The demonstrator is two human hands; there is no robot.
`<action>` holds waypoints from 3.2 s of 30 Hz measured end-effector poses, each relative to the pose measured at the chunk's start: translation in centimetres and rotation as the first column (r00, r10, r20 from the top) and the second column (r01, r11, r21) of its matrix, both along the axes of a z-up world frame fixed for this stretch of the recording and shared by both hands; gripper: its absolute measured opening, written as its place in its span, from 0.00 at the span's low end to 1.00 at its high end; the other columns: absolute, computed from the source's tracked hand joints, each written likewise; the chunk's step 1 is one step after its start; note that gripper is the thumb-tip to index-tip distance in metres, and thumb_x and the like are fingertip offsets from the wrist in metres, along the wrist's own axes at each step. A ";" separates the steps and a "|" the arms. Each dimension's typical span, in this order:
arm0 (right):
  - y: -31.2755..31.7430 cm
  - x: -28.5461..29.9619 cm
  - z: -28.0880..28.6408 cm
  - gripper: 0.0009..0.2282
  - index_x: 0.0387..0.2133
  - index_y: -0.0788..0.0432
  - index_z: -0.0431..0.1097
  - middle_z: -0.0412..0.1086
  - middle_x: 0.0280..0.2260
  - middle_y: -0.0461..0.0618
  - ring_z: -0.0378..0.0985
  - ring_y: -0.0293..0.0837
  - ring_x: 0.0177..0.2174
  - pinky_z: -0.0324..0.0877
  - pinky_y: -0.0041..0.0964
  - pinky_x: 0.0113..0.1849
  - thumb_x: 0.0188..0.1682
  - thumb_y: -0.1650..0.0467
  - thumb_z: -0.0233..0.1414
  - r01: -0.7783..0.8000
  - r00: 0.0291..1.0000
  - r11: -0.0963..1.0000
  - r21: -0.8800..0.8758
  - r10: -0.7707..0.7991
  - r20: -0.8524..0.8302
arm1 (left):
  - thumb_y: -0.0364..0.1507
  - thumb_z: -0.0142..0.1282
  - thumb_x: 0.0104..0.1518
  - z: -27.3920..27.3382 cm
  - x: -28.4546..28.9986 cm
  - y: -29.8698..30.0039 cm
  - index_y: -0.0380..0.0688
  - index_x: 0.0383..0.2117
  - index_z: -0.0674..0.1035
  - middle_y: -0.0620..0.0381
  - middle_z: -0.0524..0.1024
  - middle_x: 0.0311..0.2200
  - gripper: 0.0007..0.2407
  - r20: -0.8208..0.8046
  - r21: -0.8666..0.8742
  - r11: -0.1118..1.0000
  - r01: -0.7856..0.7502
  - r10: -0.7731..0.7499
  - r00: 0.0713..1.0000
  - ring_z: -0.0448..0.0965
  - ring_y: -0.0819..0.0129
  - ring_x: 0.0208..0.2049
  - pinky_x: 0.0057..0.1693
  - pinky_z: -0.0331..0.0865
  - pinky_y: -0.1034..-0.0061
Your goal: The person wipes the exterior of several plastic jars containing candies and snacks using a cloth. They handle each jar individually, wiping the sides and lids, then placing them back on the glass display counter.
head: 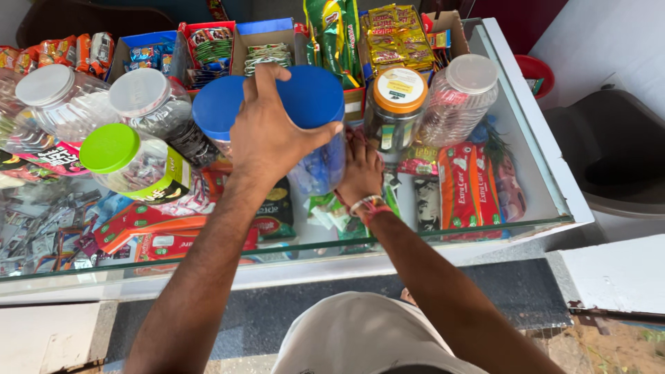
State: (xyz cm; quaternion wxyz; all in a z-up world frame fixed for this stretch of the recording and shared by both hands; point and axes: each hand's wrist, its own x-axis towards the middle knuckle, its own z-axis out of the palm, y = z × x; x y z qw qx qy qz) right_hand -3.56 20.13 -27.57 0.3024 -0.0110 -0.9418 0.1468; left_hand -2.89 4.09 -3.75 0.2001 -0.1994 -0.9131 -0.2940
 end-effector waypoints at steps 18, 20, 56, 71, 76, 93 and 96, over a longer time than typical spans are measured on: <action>3.1 8.1 2.2 0.19 0.45 0.52 0.72 0.65 0.53 0.54 0.68 0.60 0.52 0.64 0.59 0.50 0.38 0.67 0.58 -0.280 0.954 0.950 0.140 0.291 -0.065 | 0.44 0.76 0.37 -2.8 -1.5 0.1 0.40 0.54 0.69 0.43 0.69 0.54 0.38 0.152 -0.306 0.952 -0.014 0.063 0.986 0.69 0.43 0.57 0.56 0.69 0.50; 3.6 8.2 2.0 0.19 0.46 0.52 0.73 0.65 0.53 0.52 0.68 0.58 0.52 0.64 0.57 0.49 0.37 0.68 0.59 -0.264 0.964 0.961 0.088 0.266 -0.011 | 0.44 0.75 0.39 -2.0 -1.3 0.0 0.42 0.54 0.70 0.45 0.69 0.56 0.36 0.201 -0.472 0.880 -0.051 0.164 0.966 0.68 0.47 0.60 0.58 0.66 0.45; 29.7 13.2 4.0 0.19 0.62 0.69 0.61 0.67 0.55 0.59 0.75 0.47 0.48 0.76 0.42 0.47 0.58 0.72 0.47 -0.217 0.943 0.207 -0.954 0.296 -0.150 | 0.48 0.78 0.36 -15.6 -6.8 19.2 0.37 0.59 0.63 0.36 0.66 0.53 0.46 0.044 0.386 0.893 -0.233 0.234 0.971 0.67 0.41 0.56 0.55 0.66 0.49; 30.9 13.8 -0.7 0.15 0.51 0.67 0.68 0.73 0.48 0.57 0.79 0.48 0.45 0.76 0.42 0.49 0.59 0.69 0.41 -0.244 0.968 -0.396 -0.885 -0.050 -0.244 | 0.40 0.81 0.41 -14.4 3.9 13.7 0.34 0.56 0.69 0.44 0.71 0.51 0.39 -0.192 0.399 0.915 0.060 0.019 0.981 0.71 0.48 0.54 0.61 0.69 0.58; 27.9 13.7 4.0 0.07 0.47 0.68 0.73 0.73 0.39 0.50 0.71 0.35 0.34 0.68 0.29 0.37 0.59 0.77 0.51 -0.134 0.975 0.266 -0.955 -0.135 -0.175 | 0.40 0.80 0.40 -13.4 9.3 15.6 0.34 0.58 0.67 0.42 0.68 0.52 0.41 -0.082 0.418 0.900 0.124 -0.099 0.992 0.72 0.47 0.54 0.60 0.70 0.59; 19.6 13.4 16.5 0.12 0.42 0.58 0.75 0.73 0.44 0.58 0.77 0.60 0.42 0.73 0.50 0.44 0.44 0.74 0.57 -0.024 1.000 0.973 -0.228 0.028 0.013 | 0.35 0.57 0.66 -20.7 0.9 13.5 0.41 0.48 0.82 0.47 0.82 0.45 0.12 0.150 0.736 0.674 0.053 -0.239 0.959 0.84 0.55 0.47 0.56 0.76 0.62; 19.2 13.7 16.4 0.12 0.43 0.57 0.75 0.73 0.46 0.58 0.78 0.59 0.43 0.73 0.49 0.45 0.44 0.74 0.56 -0.029 0.999 0.965 -0.261 0.020 -0.036 | 0.25 0.56 0.56 -23.4 -5.8 13.6 0.40 0.44 0.83 0.45 0.77 0.45 0.11 0.025 0.224 0.973 -0.054 0.049 0.998 0.78 0.51 0.47 0.53 0.75 0.59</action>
